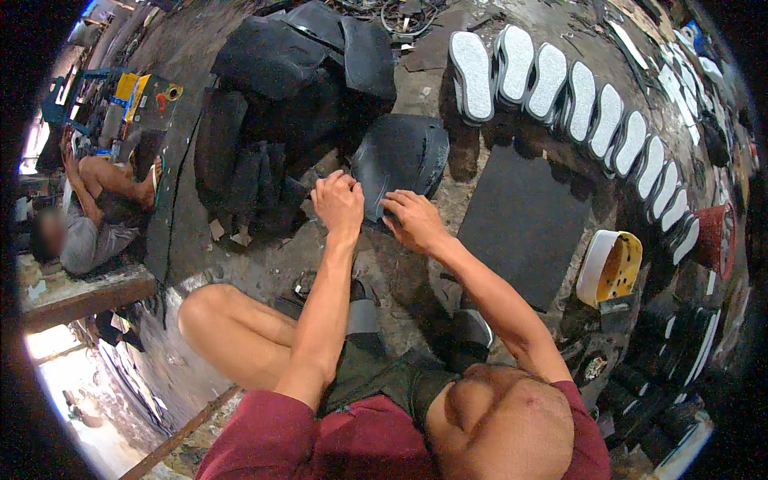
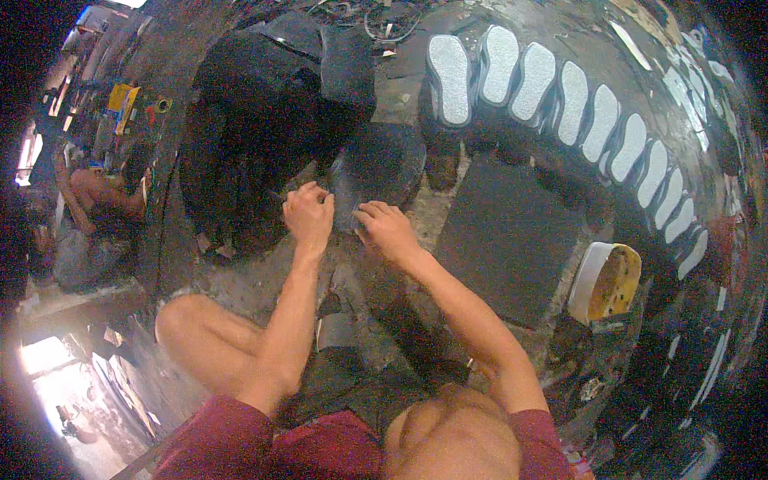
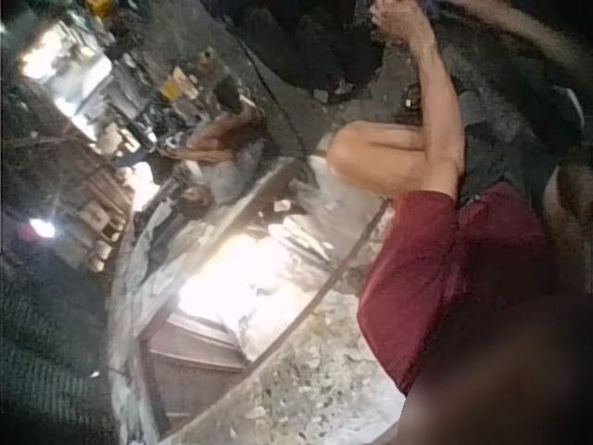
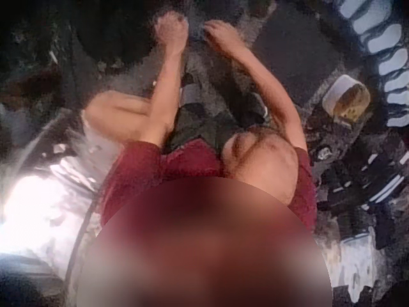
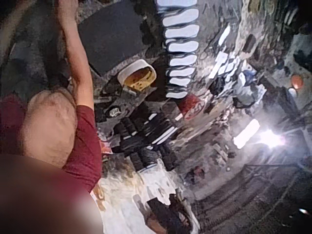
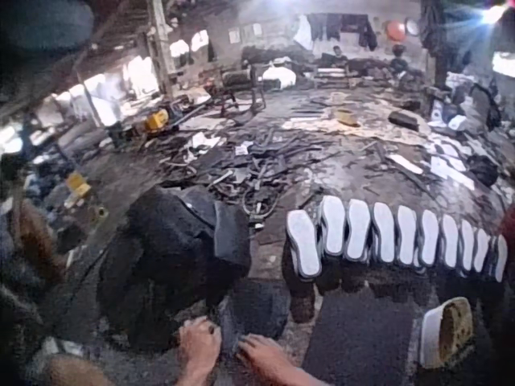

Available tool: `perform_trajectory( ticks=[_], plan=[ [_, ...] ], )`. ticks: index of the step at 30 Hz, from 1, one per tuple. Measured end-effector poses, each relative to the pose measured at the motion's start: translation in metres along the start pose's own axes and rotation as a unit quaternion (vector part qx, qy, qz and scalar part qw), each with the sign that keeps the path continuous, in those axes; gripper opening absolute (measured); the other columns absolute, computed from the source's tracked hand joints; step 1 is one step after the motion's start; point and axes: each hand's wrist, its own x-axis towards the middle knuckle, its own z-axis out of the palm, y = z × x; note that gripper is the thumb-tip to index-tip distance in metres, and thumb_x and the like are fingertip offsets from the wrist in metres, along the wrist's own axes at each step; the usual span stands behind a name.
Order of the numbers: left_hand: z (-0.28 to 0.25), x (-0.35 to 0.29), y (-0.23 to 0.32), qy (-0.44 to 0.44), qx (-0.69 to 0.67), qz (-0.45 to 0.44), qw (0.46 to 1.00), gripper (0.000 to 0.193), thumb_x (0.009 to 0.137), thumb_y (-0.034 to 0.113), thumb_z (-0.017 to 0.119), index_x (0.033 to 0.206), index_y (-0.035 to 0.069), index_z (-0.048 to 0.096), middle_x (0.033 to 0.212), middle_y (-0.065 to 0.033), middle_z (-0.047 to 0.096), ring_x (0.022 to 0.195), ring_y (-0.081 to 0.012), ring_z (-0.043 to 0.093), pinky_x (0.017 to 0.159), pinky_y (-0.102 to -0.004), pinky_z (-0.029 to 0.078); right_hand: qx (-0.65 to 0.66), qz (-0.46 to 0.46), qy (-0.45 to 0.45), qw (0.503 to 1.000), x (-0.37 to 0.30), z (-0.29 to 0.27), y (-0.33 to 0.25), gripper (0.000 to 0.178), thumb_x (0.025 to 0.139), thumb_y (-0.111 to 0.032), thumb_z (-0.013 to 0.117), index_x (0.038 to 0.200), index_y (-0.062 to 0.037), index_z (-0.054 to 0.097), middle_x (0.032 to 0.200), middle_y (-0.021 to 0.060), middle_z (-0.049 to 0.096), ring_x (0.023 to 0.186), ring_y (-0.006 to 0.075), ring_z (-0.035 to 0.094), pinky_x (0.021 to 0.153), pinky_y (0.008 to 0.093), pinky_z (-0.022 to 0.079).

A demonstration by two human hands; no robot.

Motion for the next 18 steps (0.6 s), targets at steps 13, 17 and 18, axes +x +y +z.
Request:
perform_trajectory(
  ticks=[13,17,18],
  plan=[
    [0.000,0.012,-0.015,-0.164,-0.571,-0.413,0.690,0.027,0.085,0.018,0.088,0.104,0.006,0.073,0.088,-0.0021,0.073,0.084,-0.0130,0.070,0.069,-0.0288,0.055,0.461,0.284,0.018,0.841,0.055,0.028,-0.007,0.046,0.090,-0.037,0.083,0.117,-0.0006,0.076,0.106,0.0104,0.079,0.095,0.0164,0.072,0.084,0.0315,0.056],
    [0.002,0.015,-0.022,-0.191,-0.591,-0.412,0.666,0.030,0.085,0.018,0.088,0.109,0.006,0.074,0.095,-0.0041,0.076,0.086,-0.0132,0.072,0.069,-0.0276,0.058,0.529,0.322,0.012,0.785,0.055,0.021,-0.010,0.045,0.087,-0.038,0.085,0.112,-0.0007,0.078,0.101,0.0065,0.078,0.087,0.0150,0.070,0.073,0.0301,0.057],
    [0.003,0.014,-0.023,-0.197,-0.583,-0.409,0.674,0.031,0.086,0.019,0.087,0.111,0.006,0.074,0.097,-0.0040,0.076,0.087,-0.0129,0.072,0.069,-0.0273,0.058,0.516,0.342,0.007,0.785,0.057,0.019,-0.011,0.045,0.087,-0.038,0.085,0.112,-0.0006,0.078,0.102,0.0067,0.078,0.087,0.0152,0.070,0.072,0.0305,0.057]
  ],
)
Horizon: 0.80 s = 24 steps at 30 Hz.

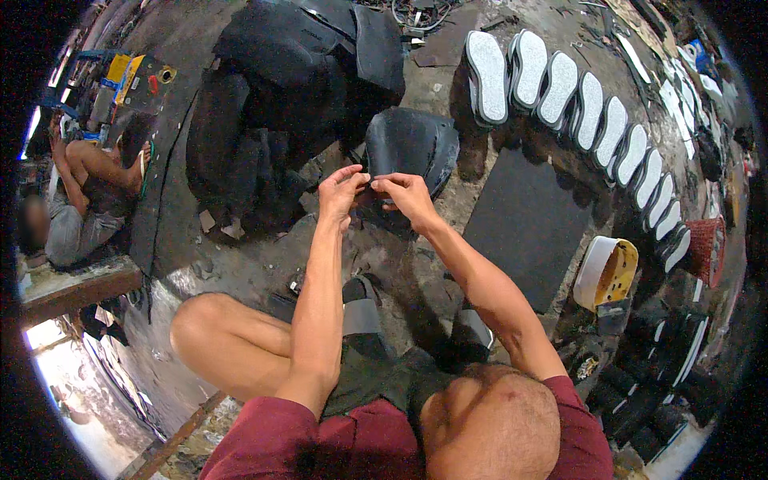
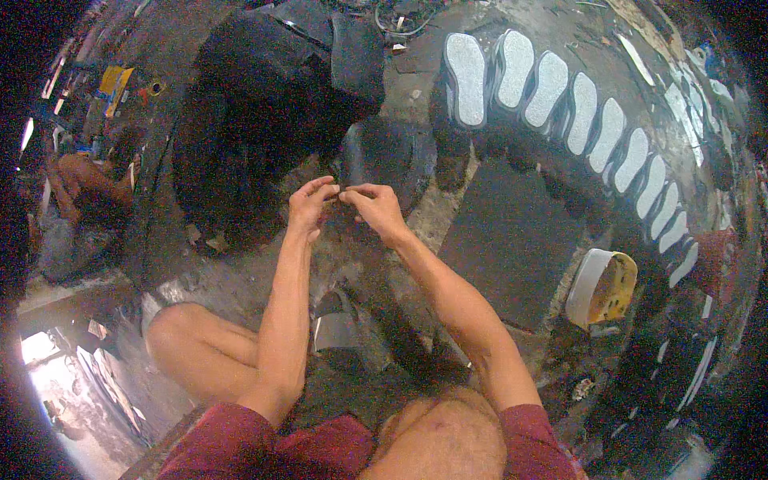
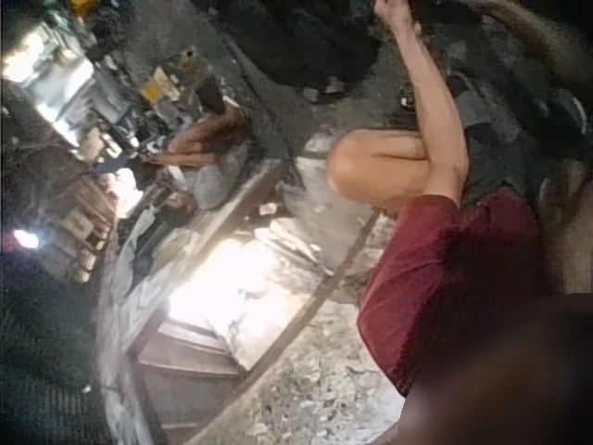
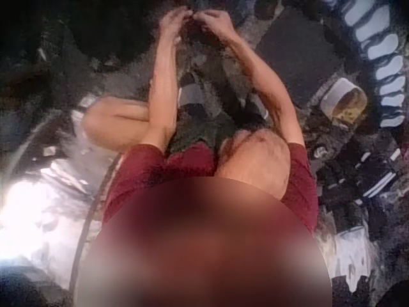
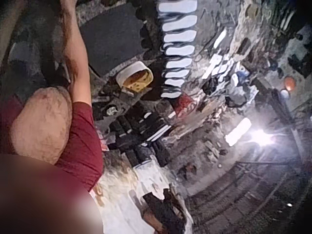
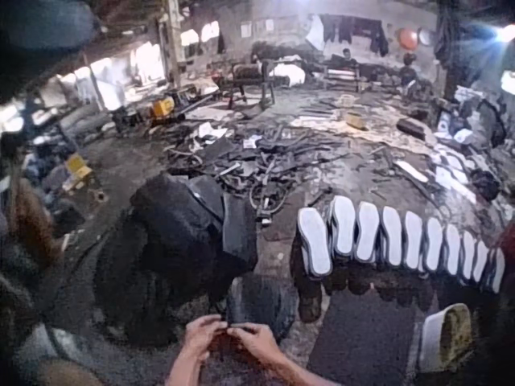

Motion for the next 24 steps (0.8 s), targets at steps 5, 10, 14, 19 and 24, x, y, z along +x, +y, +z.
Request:
perform_trajectory(
  ticks=[5,10,14,19,24],
  plan=[
    [0.003,-0.004,-0.002,-0.022,-0.044,0.001,0.999,0.032,0.088,0.019,0.085,0.116,0.006,0.075,0.100,-0.0032,0.077,0.089,-0.0119,0.072,0.071,-0.0277,0.057,-0.076,0.029,0.008,0.997,0.001,-0.002,-0.015,0.033,0.095,-0.032,0.079,0.113,-0.0039,0.077,0.108,0.0070,0.076,0.100,0.0158,0.071,0.079,0.0330,0.059],
    [0.008,-0.009,-0.002,-0.004,-0.035,-0.016,0.999,0.034,0.087,0.019,0.087,0.116,0.005,0.075,0.102,-0.0023,0.076,0.092,-0.0122,0.071,0.077,-0.0303,0.056,0.046,0.089,-0.029,0.995,0.005,-0.010,-0.007,0.025,0.096,-0.028,0.075,0.107,-0.0055,0.077,0.105,0.0064,0.076,0.095,0.0181,0.072,0.078,0.0337,0.059],
    [0.014,-0.007,-0.006,0.012,0.068,0.035,0.997,0.039,0.084,0.012,0.087,0.120,0.003,0.073,0.103,-0.0054,0.076,0.091,-0.0129,0.069,0.077,-0.0308,0.056,0.071,0.130,-0.007,0.989,0.011,-0.010,0.004,0.022,0.094,-0.025,0.072,0.104,-0.0063,0.078,0.100,0.0044,0.076,0.097,0.0223,0.071,0.084,0.0461,0.059],
    [-0.009,0.012,-0.010,-0.015,0.025,0.048,0.998,0.049,0.084,0.003,0.081,0.131,0.003,0.068,0.110,-0.0107,0.075,0.096,-0.0187,0.072,0.081,-0.0308,0.059,-0.220,-0.058,0.161,0.960,0.011,-0.019,-0.016,0.024,0.096,-0.021,0.064,0.108,-0.0037,0.075,0.107,0.0178,0.077,0.100,0.0339,0.074,0.084,0.0473,0.058],
    [-0.028,0.025,-0.048,0.087,0.107,-0.045,0.989,0.042,0.080,0.006,0.084,0.121,0.009,0.076,0.111,-0.0077,0.077,0.095,-0.0184,0.071,0.073,-0.0316,0.058,-0.474,-0.291,0.223,0.800,0.015,-0.052,-0.059,0.013,0.092,-0.011,0.067,0.104,-0.0069,0.070,0.096,0.0179,0.073,0.088,0.0371,0.072,0.076,0.0475,0.056]
  ],
)
